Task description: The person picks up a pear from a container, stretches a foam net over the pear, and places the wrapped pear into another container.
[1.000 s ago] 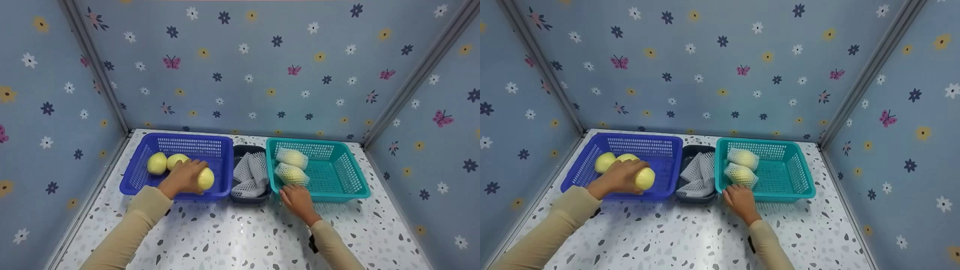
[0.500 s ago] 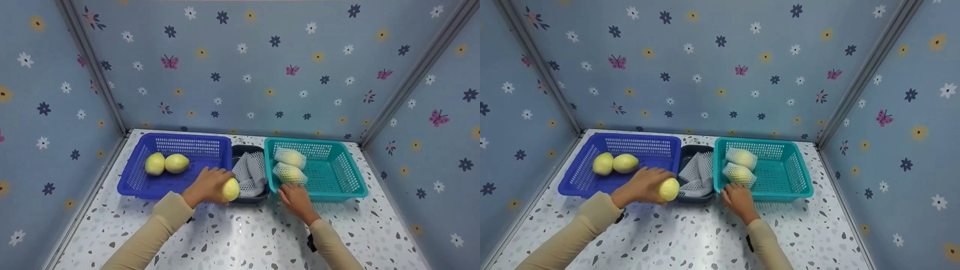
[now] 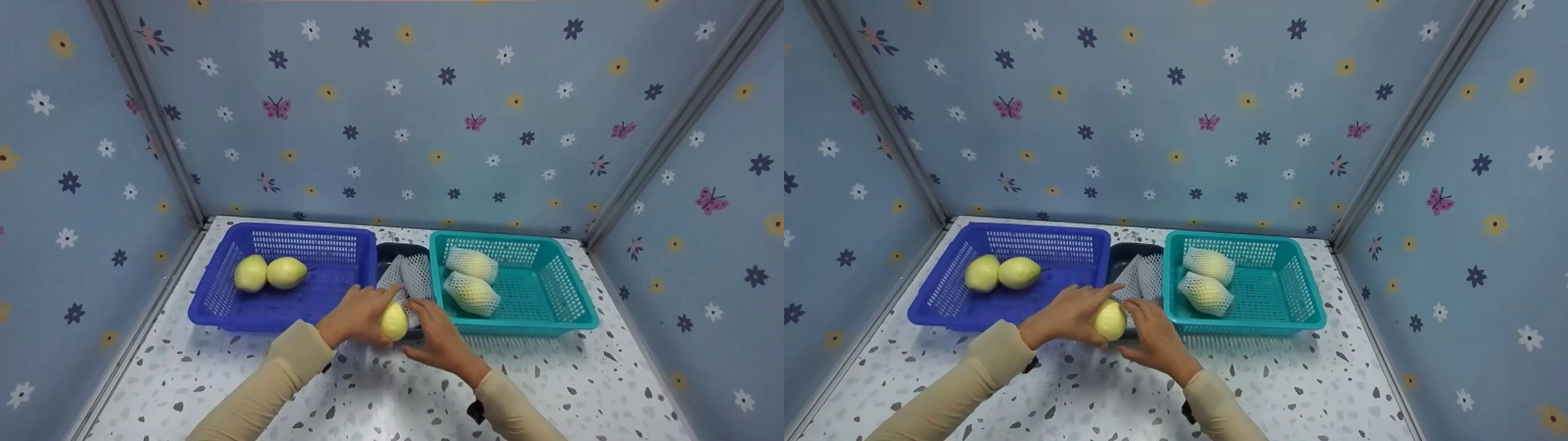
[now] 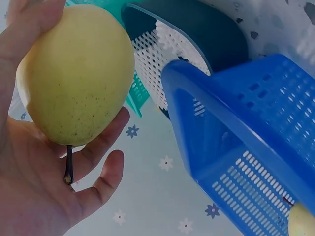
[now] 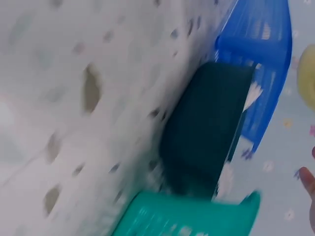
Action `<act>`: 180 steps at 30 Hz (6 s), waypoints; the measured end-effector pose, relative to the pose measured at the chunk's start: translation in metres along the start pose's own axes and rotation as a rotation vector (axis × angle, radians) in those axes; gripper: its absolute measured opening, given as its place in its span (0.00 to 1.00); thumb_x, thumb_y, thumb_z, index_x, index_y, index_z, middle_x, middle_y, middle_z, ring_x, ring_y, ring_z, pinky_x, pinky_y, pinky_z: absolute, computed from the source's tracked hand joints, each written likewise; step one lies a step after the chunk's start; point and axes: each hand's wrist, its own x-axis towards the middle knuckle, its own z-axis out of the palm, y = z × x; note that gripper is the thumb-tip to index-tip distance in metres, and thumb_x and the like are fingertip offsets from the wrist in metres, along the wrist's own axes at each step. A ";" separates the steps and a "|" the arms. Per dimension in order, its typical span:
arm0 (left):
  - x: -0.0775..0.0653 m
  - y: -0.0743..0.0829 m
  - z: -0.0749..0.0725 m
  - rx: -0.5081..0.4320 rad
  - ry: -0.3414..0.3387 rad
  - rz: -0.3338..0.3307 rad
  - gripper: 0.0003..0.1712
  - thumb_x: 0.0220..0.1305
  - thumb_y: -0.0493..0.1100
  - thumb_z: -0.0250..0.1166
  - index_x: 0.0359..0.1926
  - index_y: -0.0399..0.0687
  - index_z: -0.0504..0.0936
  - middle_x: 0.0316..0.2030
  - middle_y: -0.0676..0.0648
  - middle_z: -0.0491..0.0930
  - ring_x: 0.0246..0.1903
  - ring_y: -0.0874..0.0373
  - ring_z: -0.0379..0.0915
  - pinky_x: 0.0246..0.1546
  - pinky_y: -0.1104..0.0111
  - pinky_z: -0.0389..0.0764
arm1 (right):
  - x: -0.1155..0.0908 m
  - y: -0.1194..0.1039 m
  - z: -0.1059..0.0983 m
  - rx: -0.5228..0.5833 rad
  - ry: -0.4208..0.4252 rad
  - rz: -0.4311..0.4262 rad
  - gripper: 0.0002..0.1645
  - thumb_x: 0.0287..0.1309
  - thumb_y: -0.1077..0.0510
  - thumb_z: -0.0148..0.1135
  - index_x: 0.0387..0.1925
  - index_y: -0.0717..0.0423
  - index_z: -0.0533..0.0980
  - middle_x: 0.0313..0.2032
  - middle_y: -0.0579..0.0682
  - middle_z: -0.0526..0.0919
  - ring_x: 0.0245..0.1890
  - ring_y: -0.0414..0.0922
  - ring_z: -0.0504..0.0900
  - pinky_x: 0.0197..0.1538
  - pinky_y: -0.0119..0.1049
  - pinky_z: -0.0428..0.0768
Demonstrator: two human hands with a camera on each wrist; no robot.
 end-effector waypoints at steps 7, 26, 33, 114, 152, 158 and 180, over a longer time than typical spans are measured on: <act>0.005 0.007 0.003 -0.021 0.013 0.046 0.58 0.34 0.63 0.78 0.66 0.45 0.65 0.40 0.47 0.82 0.36 0.51 0.77 0.35 0.56 0.75 | 0.011 -0.016 0.006 0.113 0.028 0.030 0.51 0.41 0.54 0.77 0.65 0.57 0.60 0.59 0.55 0.66 0.57 0.49 0.69 0.56 0.42 0.73; -0.008 -0.013 -0.002 -0.485 -0.017 0.017 0.45 0.44 0.44 0.78 0.65 0.47 0.69 0.53 0.49 0.77 0.51 0.54 0.73 0.54 0.54 0.70 | 0.014 -0.022 -0.015 0.619 0.101 0.063 0.45 0.34 0.75 0.73 0.56 0.72 0.60 0.54 0.65 0.68 0.51 0.52 0.73 0.48 0.42 0.77; -0.014 -0.015 0.021 -0.755 0.090 0.072 0.42 0.44 0.41 0.78 0.62 0.44 0.71 0.55 0.48 0.74 0.53 0.55 0.71 0.53 0.61 0.73 | 0.015 -0.028 -0.027 0.708 0.062 0.229 0.43 0.39 0.68 0.76 0.58 0.67 0.63 0.54 0.57 0.73 0.51 0.49 0.75 0.48 0.44 0.77; -0.035 -0.001 0.125 -0.731 0.089 -0.213 0.38 0.40 0.30 0.75 0.58 0.38 0.74 0.50 0.44 0.73 0.51 0.48 0.69 0.54 0.53 0.69 | 0.024 0.038 -0.015 -0.078 -0.145 0.068 0.21 0.46 0.71 0.66 0.45 0.60 0.75 0.43 0.50 0.76 0.45 0.46 0.76 0.45 0.39 0.77; -0.038 0.004 0.117 -0.697 0.036 -0.209 0.40 0.39 0.34 0.77 0.58 0.42 0.74 0.50 0.47 0.74 0.50 0.52 0.70 0.53 0.58 0.71 | 0.047 0.052 0.032 -0.656 -0.169 0.107 0.11 0.53 0.73 0.60 0.40 0.67 0.75 0.34 0.59 0.79 0.38 0.54 0.80 0.52 0.44 0.76; -0.041 0.005 0.118 -0.692 0.038 -0.215 0.41 0.41 0.33 0.76 0.60 0.40 0.72 0.52 0.44 0.73 0.51 0.51 0.70 0.53 0.56 0.71 | 0.059 0.042 0.019 -0.551 -0.083 0.189 0.16 0.52 0.70 0.65 0.45 0.66 0.76 0.38 0.58 0.82 0.37 0.52 0.81 0.40 0.42 0.80; -0.024 0.014 0.056 -0.832 0.556 -0.300 0.12 0.71 0.37 0.52 0.47 0.35 0.78 0.42 0.40 0.78 0.42 0.51 0.75 0.44 0.60 0.76 | 0.054 -0.002 -0.059 -0.059 0.198 0.304 0.10 0.64 0.64 0.56 0.44 0.62 0.79 0.24 0.51 0.81 0.20 0.42 0.76 0.24 0.37 0.76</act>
